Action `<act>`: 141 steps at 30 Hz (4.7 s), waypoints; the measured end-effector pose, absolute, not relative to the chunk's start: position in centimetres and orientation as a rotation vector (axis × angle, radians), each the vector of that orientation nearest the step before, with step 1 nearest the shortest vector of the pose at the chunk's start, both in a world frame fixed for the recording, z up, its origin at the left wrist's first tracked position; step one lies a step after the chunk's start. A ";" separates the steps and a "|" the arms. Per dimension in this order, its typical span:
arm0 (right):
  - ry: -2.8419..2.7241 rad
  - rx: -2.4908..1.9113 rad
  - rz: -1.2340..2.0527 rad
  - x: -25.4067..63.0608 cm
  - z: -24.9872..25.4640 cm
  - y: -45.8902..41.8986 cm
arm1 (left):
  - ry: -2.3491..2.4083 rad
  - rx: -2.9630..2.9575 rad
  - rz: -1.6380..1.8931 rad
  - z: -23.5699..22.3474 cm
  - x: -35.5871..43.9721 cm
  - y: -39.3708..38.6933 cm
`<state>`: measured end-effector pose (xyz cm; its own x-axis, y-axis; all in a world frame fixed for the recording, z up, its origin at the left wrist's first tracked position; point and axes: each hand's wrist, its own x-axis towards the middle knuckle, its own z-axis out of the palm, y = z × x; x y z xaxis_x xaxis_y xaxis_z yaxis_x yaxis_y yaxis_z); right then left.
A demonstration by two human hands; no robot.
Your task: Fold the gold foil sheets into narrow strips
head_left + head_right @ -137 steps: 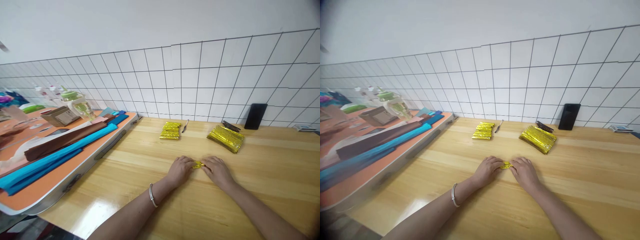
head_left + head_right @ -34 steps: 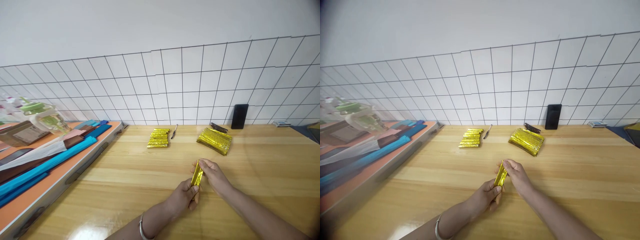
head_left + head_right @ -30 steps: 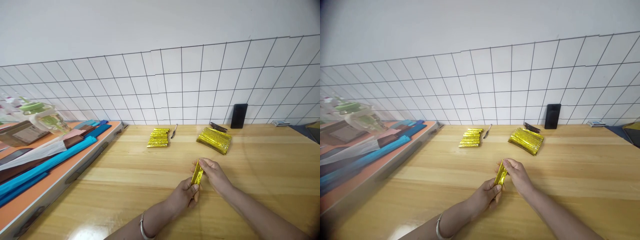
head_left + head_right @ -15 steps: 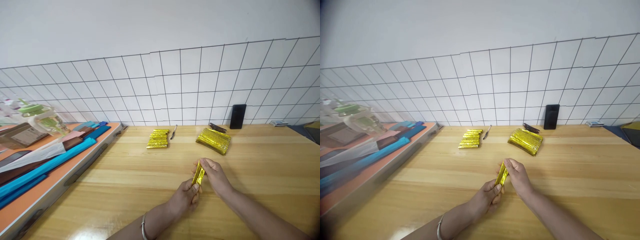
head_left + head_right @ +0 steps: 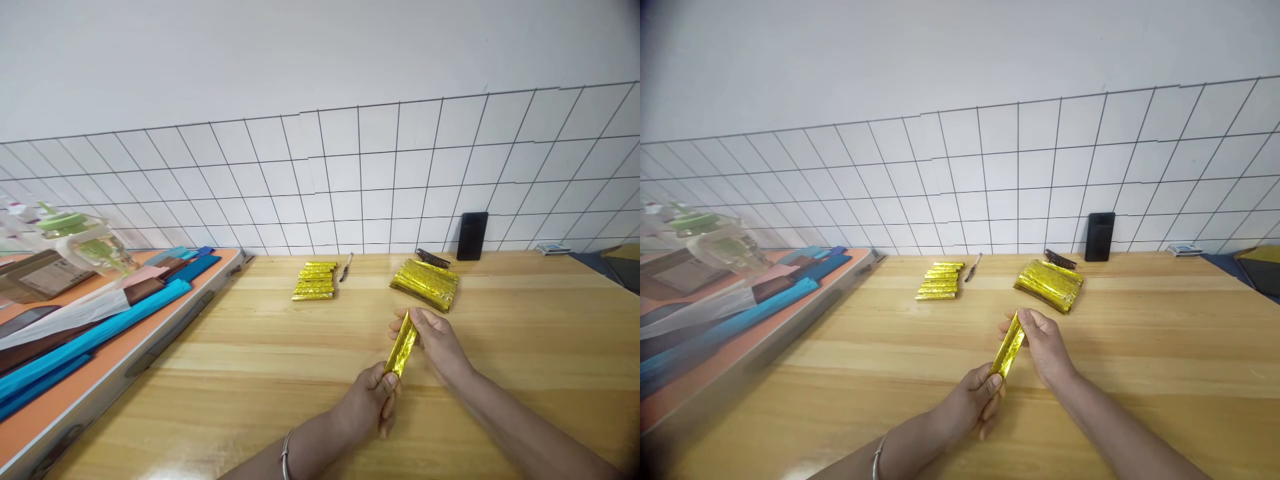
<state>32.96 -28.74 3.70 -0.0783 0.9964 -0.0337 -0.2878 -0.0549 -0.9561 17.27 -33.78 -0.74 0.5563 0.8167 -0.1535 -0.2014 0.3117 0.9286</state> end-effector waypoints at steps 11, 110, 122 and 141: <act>-1.076 -0.973 1.440 33.1 4.4 -29.0 | 0.626 0.996 0.716 -0.9 17.1 -33.7; -1.179 -1.018 1.332 31.3 2.6 -29.5 | 0.794 1.077 0.721 -0.7 16.7 -33.2; -1.261 -0.961 1.501 31.0 2.3 -30.0 | 0.757 1.007 0.802 -0.9 16.8 -33.0; -1.196 -0.987 1.541 30.3 1.7 -30.5 | 0.694 0.911 0.814 -1.0 16.7 -32.7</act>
